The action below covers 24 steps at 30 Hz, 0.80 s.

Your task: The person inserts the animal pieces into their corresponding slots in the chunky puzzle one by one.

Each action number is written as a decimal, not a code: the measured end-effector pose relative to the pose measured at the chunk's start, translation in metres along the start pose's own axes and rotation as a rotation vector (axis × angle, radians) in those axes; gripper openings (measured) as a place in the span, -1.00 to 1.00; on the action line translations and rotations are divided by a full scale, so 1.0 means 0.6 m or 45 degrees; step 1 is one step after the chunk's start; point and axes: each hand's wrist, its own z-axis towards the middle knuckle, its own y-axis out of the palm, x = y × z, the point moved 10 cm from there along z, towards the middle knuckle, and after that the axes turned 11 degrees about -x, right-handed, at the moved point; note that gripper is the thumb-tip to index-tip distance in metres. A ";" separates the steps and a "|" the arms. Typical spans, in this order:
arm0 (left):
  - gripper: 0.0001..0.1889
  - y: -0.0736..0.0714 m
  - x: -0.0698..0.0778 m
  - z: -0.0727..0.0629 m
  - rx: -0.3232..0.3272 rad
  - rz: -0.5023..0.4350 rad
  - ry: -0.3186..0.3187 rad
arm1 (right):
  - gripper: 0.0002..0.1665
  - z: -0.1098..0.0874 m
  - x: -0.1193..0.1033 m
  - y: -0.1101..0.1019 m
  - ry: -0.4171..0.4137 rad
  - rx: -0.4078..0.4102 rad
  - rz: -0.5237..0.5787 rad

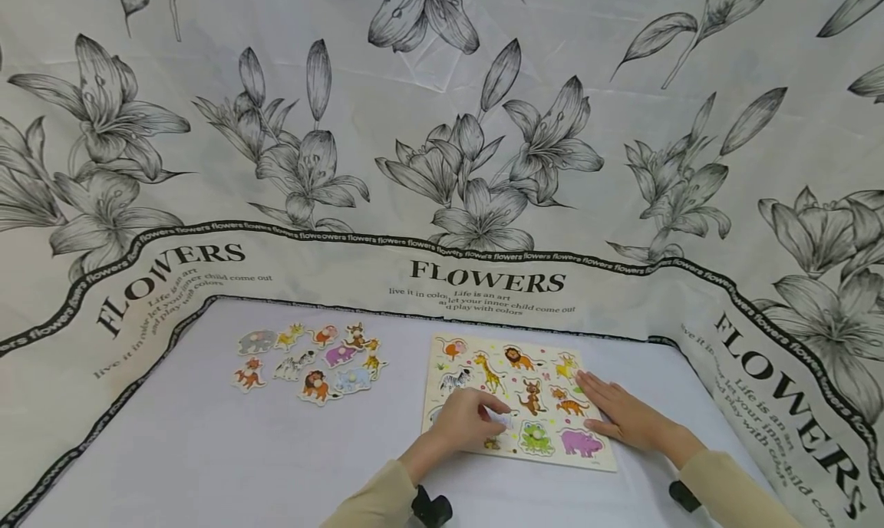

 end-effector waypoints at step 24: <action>-0.77 -0.093 -0.077 -0.048 0.122 -0.101 -0.108 | -0.10 0.001 -0.005 -0.002 -0.033 0.029 -0.011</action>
